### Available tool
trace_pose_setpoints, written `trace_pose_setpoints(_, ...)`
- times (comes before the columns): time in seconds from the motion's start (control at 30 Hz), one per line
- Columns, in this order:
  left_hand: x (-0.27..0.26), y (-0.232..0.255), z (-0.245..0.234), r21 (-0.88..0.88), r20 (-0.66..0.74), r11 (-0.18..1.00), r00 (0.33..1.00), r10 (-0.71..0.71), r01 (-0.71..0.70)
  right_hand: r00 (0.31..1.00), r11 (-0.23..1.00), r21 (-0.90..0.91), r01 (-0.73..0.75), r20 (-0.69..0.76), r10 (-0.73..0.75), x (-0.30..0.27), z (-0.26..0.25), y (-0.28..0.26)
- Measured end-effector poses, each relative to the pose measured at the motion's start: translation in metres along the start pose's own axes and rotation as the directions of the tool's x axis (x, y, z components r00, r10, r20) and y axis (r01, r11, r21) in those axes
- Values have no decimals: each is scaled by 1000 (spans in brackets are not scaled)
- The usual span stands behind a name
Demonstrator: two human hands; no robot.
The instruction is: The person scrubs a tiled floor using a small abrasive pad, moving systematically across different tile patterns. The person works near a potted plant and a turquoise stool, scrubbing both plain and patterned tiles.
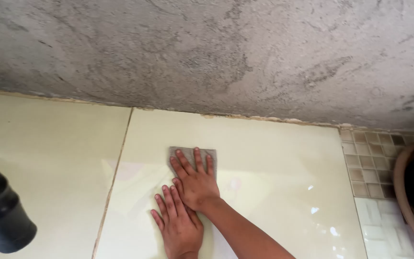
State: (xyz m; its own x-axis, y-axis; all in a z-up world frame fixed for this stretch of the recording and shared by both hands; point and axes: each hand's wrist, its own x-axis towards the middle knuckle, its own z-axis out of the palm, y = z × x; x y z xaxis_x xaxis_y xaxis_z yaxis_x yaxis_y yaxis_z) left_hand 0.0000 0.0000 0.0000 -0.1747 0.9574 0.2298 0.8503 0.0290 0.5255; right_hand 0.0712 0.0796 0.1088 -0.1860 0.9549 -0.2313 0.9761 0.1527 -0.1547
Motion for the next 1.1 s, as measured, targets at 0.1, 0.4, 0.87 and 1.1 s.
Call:
trace_pose_setpoints(0.1,3,4,-4,13,-15,1000,1000,19,-19,998,999,-33,29,48,-27,5,-20,-3)
trace_pose_setpoints(0.4,3,4,-9,83,-10,995,998,63,-62,982,981,-40,-189,-5,189,21,-69,52)
trace_pose_setpoints(0.87,7,-9,13,218,103,975,994,23,-45,575,627,184,-757,-266,773,-77,-37,315)
trace_pose_setpoints(1.1,3,-4,7,146,-9,988,999,52,-50,426,506,321,-801,-290,857,-72,-17,304)
